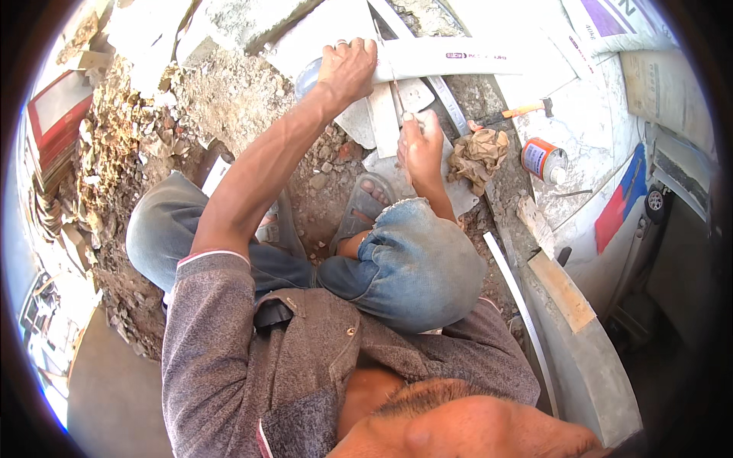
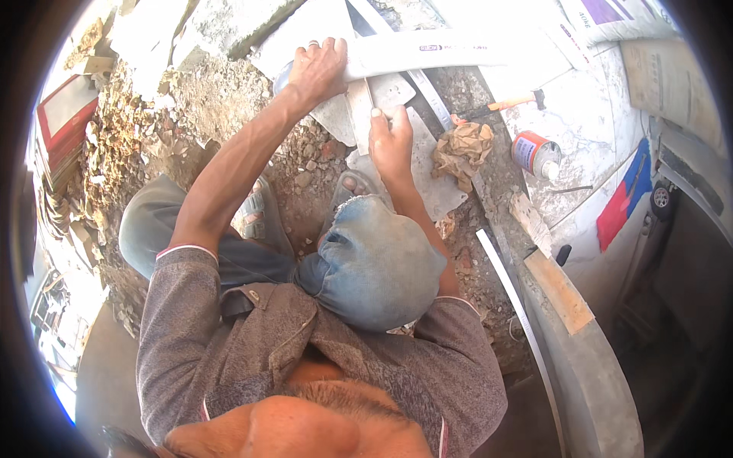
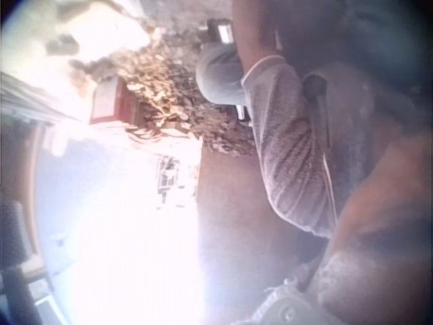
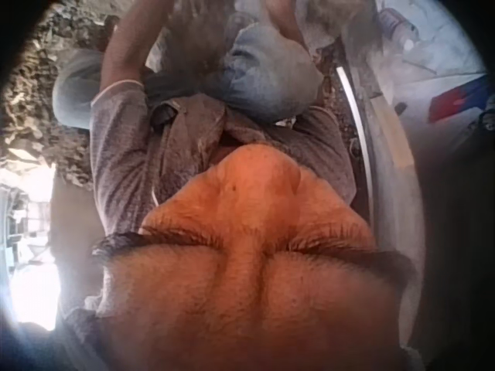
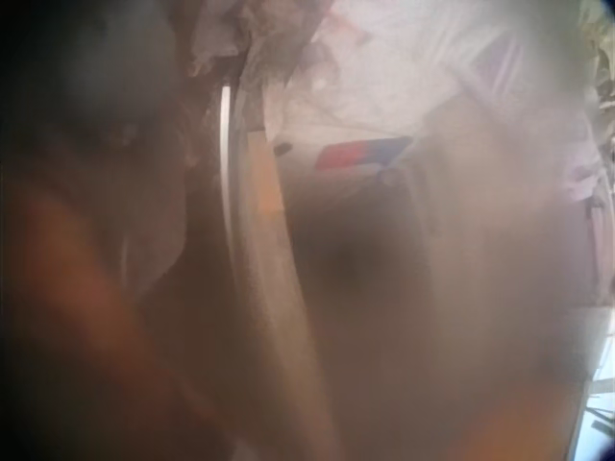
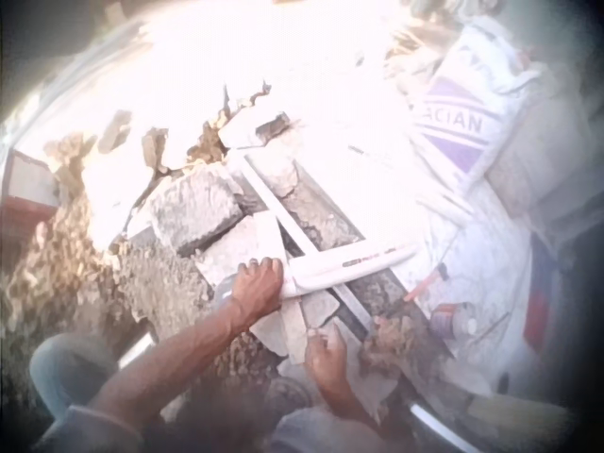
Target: The person applies solvent cement to a PVC pipe and a connector, joins them together, and then positions the assembly into a trench in the dirt.
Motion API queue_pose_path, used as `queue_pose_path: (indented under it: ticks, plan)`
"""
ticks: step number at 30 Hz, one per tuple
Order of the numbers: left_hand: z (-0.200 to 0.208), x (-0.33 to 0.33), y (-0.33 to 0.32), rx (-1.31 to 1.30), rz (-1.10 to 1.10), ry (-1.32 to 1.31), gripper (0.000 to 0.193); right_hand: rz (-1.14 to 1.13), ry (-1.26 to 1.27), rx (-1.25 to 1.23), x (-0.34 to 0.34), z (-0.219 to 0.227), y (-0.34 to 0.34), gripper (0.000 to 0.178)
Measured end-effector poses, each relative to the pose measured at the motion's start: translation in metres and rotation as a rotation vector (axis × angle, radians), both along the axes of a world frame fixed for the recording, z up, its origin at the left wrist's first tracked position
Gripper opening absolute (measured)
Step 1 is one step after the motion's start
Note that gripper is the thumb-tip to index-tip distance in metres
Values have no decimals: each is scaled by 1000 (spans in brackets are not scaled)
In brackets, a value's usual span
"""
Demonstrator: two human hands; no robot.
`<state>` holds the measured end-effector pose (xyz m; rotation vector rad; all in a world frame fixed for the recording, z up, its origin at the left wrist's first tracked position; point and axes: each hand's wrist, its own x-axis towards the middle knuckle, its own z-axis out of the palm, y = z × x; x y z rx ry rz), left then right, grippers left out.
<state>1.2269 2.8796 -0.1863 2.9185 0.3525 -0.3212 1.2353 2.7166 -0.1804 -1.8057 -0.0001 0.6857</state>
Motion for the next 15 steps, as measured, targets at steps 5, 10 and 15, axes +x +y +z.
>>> queue_pose_path:
  ticks: [5, 10, 15]
  plan:
    - [6, -6, -6, -55, 2, 21, 34, 2, -90, 17, 13, -27, 8, 17]
    - [1, -5, 5, 6, -20, 26, 31, -54, 241, 148, -17, 12, -28, 14]
    - [3, -3, -2, -100, 44, -12, 49, -32, 50, 119, 8, -14, 10, 11]
